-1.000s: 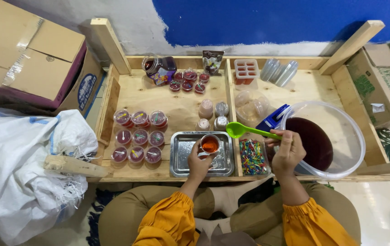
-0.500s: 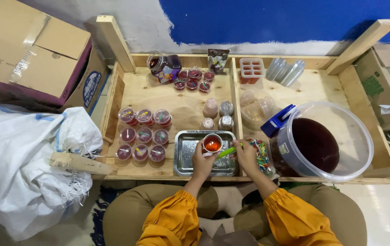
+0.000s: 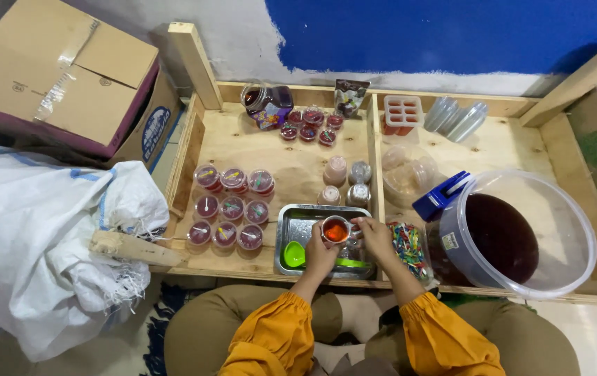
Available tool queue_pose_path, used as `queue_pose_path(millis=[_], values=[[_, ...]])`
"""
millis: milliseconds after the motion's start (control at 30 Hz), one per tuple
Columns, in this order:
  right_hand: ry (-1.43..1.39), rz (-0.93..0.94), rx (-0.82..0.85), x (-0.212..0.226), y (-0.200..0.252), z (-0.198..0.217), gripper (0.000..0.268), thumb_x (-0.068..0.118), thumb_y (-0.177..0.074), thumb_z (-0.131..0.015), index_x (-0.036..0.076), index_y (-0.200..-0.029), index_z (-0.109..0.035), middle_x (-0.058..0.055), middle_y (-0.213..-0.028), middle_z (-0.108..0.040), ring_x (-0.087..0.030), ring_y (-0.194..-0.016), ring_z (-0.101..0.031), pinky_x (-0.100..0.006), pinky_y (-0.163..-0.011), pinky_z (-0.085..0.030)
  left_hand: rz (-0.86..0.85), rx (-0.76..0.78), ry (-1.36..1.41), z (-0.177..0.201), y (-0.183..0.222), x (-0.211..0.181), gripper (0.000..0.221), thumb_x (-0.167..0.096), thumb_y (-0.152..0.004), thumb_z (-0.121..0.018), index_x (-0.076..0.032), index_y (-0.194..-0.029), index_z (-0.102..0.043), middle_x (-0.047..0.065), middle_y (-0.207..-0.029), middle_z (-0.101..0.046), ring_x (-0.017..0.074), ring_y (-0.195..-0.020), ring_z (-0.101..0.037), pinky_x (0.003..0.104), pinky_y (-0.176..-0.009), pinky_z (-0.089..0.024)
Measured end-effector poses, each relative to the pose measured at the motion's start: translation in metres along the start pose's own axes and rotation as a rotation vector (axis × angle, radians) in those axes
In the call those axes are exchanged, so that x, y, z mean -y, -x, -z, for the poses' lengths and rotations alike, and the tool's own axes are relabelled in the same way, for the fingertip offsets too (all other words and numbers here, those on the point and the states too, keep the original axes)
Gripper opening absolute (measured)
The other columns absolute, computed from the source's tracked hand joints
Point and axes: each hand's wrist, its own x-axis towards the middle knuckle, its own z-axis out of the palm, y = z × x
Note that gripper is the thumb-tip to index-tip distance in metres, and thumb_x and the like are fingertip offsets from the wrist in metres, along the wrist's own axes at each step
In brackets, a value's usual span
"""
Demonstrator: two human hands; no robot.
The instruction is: The person fills a small plastic container with a liquid from a large bucket using a green ladle and then places a lid on the container.
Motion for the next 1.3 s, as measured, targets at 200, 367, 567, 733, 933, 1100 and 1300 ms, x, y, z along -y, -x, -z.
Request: queue_pose_path(millis=[200, 367, 567, 733, 933, 1100, 1300], values=[[-0.425, -0.034, 0.053, 0.002, -0.013, -0.013, 0.032, 0.019, -0.092, -0.074, 0.0, -0.118, -0.074, -0.023, -0.088, -0.073, -0.027, -0.055, -0.071, -0.032, -0.043, -0.059, -0.102, -0.042, -0.089, -0.001, 0.0, -0.011, 0.061, -0.013, -0.075, -0.077, -0.023, -0.129, -0.052, 0.021, -0.11, -0.072, 0.0473, -0.105, -0.069, 0.056, -0.094, -0.055], [-0.252, -0.033, 0.016, -0.034, -0.037, -0.034, 0.02, 0.014, -0.088, -0.077, 0.011, -0.107, -0.082, -0.022, -0.09, -0.077, -0.028, -0.058, -0.074, -0.034, -0.045, -0.063, -0.221, -0.152, -0.25, -0.004, -0.007, -0.004, 0.054, -0.015, -0.069, -0.081, -0.021, -0.119, -0.062, 0.014, -0.099, -0.073, 0.0401, -0.101, -0.071, 0.051, -0.093, -0.054], [-0.269, -0.044, -0.014, -0.039, -0.048, -0.042, 0.018, 0.006, -0.091, -0.071, 0.004, -0.107, -0.08, -0.023, -0.078, -0.073, -0.027, -0.051, -0.072, -0.032, -0.046, -0.063, -0.105, -0.192, -0.44, -0.018, -0.02, 0.016, 0.057, -0.022, -0.06, -0.088, -0.021, -0.114, -0.07, 0.009, -0.101, -0.061, 0.0384, -0.103, -0.063, 0.048, -0.092, -0.054], [-0.133, -0.015, -0.017, -0.055, -0.064, -0.05, 0.016, 0.01, -0.089, -0.072, 0.012, -0.102, -0.082, -0.016, -0.068, -0.074, -0.021, -0.047, -0.071, -0.029, -0.04, -0.058, -0.048, -0.185, -0.439, -0.029, -0.03, 0.031, 0.06, -0.023, -0.061, -0.089, -0.025, -0.117, -0.069, 0.008, -0.103, -0.057, 0.0375, -0.108, -0.059, 0.048, -0.092, -0.055], [-0.02, 0.05, -0.034, -0.074, -0.07, -0.062, 0.014, 0.018, -0.09, -0.076, 0.016, -0.101, -0.083, -0.013, -0.076, -0.078, -0.023, -0.059, -0.075, -0.032, -0.053, -0.06, 0.143, -0.08, -0.454, -0.015, -0.019, -0.015, 0.081, -0.024, -0.063, -0.09, -0.023, -0.137, -0.057, 0.011, -0.118, -0.057, 0.0382, -0.123, -0.052, 0.05, -0.099, -0.053], [0.33, 0.329, -0.252, -0.05, -0.045, -0.055, 0.015, 0.027, -0.09, -0.072, 0.017, -0.098, -0.08, -0.008, -0.083, -0.074, -0.027, -0.083, -0.075, -0.035, -0.074, -0.062, 0.248, -0.138, -0.368, -0.002, -0.003, -0.062, 0.104, -0.006, -0.059, -0.089, -0.02, -0.149, -0.038, 0.023, -0.128, -0.05, 0.0397, -0.122, -0.047, 0.051, -0.097, -0.05], [0.383, 0.557, -0.466, -0.009, -0.034, -0.03, 0.013, 0.027, -0.09, -0.073, 0.016, -0.095, -0.079, -0.008, -0.081, -0.072, -0.029, -0.081, -0.074, -0.038, -0.069, -0.06, -0.042, -0.514, -0.343, -0.01, -0.01, -0.037, 0.079, 0.0, -0.054, -0.079, -0.021, -0.125, -0.051, 0.009, -0.117, -0.043, 0.0357, -0.117, -0.044, 0.049, -0.102, -0.041]])
